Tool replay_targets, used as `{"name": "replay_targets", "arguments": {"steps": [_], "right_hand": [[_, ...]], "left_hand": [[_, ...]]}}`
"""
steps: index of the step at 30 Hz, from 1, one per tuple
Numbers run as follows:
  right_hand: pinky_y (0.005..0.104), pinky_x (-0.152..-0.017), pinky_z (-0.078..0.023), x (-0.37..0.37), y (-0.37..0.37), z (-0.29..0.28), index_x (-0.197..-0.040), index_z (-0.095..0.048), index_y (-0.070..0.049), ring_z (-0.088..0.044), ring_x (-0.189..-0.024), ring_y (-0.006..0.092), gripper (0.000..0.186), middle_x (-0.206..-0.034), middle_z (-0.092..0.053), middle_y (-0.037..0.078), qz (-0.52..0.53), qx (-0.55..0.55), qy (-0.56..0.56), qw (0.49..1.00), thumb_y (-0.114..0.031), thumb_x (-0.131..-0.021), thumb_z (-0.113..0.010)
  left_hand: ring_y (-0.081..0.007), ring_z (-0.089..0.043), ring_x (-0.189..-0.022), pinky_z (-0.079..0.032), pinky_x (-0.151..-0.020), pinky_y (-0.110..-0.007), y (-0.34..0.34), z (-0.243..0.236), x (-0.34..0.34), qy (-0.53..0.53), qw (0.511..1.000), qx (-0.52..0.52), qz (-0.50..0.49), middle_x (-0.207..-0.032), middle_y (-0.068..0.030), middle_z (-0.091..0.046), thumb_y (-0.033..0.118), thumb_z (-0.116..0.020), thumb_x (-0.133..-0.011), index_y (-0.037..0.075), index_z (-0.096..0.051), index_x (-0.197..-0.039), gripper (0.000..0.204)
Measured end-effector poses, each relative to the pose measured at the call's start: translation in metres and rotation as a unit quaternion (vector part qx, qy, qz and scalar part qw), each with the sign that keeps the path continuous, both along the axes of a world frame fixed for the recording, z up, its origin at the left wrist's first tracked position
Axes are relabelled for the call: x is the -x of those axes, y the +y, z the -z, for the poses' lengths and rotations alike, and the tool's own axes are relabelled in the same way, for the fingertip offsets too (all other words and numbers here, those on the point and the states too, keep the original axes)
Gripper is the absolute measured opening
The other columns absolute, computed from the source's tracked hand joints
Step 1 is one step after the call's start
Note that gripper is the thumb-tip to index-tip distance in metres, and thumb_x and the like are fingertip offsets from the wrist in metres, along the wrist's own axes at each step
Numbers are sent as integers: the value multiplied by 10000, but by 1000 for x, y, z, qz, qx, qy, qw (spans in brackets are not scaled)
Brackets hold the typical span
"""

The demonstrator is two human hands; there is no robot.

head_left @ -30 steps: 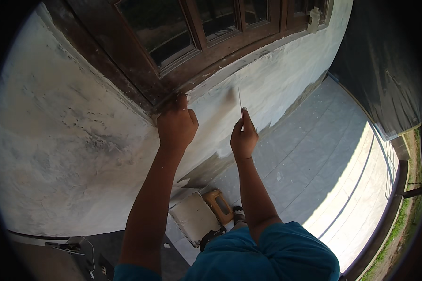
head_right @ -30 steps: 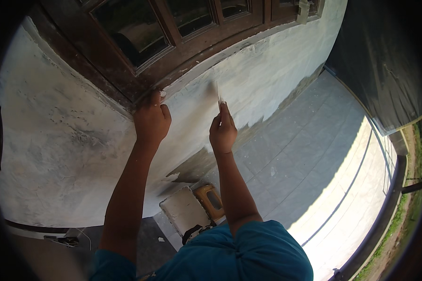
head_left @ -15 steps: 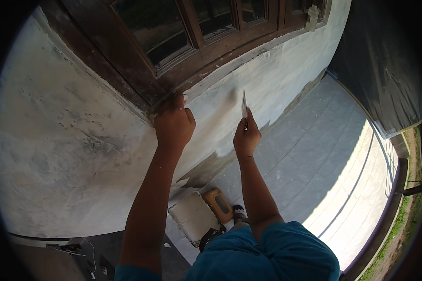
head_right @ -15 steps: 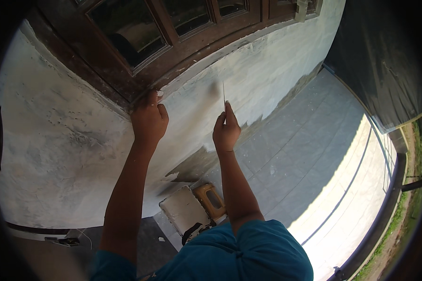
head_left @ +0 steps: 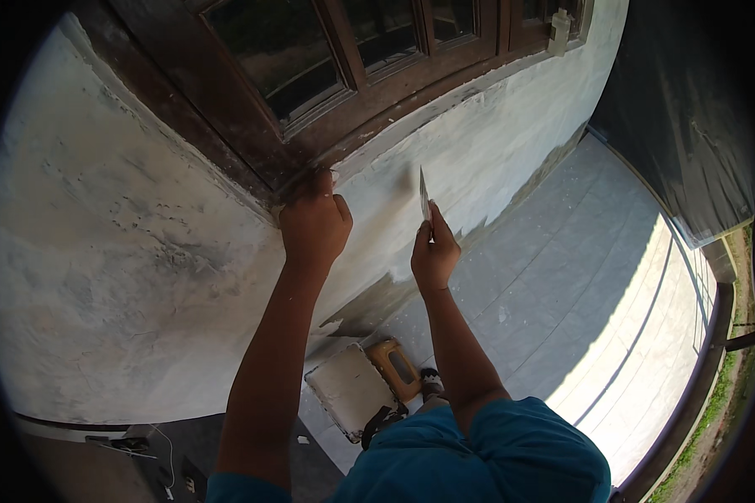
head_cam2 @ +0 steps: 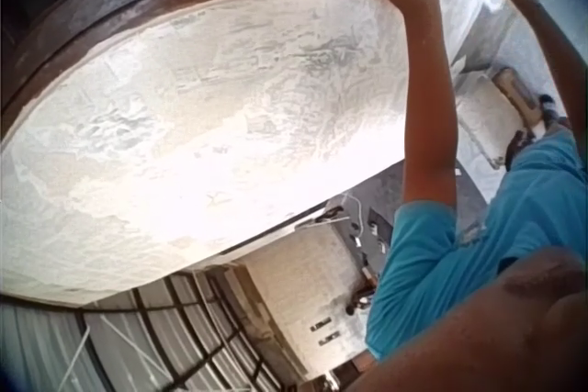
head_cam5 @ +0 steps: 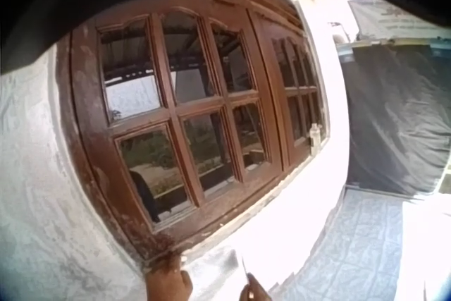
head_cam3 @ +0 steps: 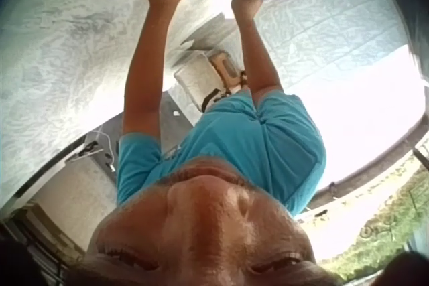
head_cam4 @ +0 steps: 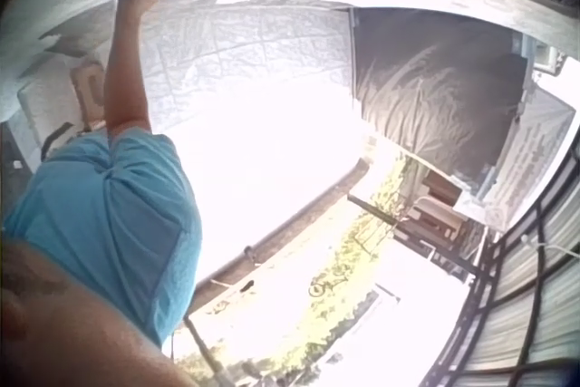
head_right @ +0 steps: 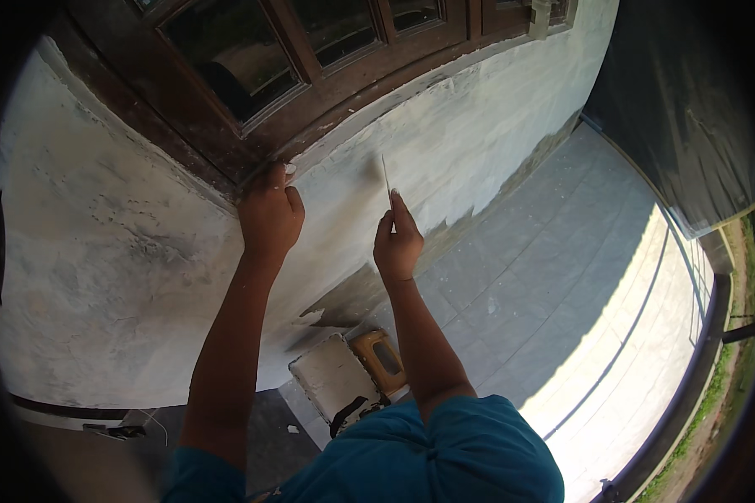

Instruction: Scrape and apply putty/filler to a concrete wall near a window frame.

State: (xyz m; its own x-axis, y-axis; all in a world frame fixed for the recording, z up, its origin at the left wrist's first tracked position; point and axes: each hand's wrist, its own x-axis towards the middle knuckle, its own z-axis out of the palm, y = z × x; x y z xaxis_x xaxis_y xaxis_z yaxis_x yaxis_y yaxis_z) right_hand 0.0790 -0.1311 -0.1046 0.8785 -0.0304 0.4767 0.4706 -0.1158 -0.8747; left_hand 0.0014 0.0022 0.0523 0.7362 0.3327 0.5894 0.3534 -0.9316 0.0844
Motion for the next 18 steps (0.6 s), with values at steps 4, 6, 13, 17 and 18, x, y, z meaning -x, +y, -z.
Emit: {"name": "replay_targets", "arguments": {"steps": [4, 6, 13, 17, 18], "right_hand": [[360, -799, -568, -31, 30, -46, -1241, -643, 3, -711, -917, 325, 333, -1137, -697, 199, 54, 28, -89, 994, -32, -921, -555], [377, -848, -564, 19, 55, -38, -1265, -619, -13, -692, -983, 342, 402, -1169, -688, 172, -3, 83, -135, 987, -39, -864, -618], [370, -822, -578, 44, 5, -9, -1189, -667, -52, -708, -974, 308, 361, -1096, -717, 142, -84, 46, -42, 995, 32, -849, -581], [368, -813, -568, -15, 0, -68, -1182, -670, -51, -685, -967, 286, 359, -1095, -718, 124, 47, 37, -131, 990, 35, -848, -567], [371, -807, -557, -18, 2, -82, -1164, -675, -50, -664, -934, 278, 359, -1090, -717, 108, 42, 66, -152, 985, 30, -830, -570]], "left_hand": [[-380, -676, -819, -548, -741, -473, 1, 2, -1, -9, 1000, -12, 4, -886, -187, -693, 50, -568, -808, 38, -614, -999, 196], [-385, -675, -820, -547, -738, -476, 0, -2, 0, 28, 999, 37, -21, -887, -194, -692, 50, -565, -809, 35, -617, -1002, 201], [-401, -670, -818, -545, -738, -477, 12, 5, 0, -16, 1000, 10, 14, -892, -214, -686, 43, -556, -807, 30, -624, -1015, 220], [-360, -676, -727, -561, -628, -454, 10, 7, -1, -29, 998, -54, 6, -833, -175, -668, 81, -593, -790, 49, -626, -989, 203], [-359, -677, -737, -562, -636, -452, 10, 8, -1, -27, 999, -44, 4, -838, -176, -669, 81, -595, -792, 48, -624, -989, 202]]}}
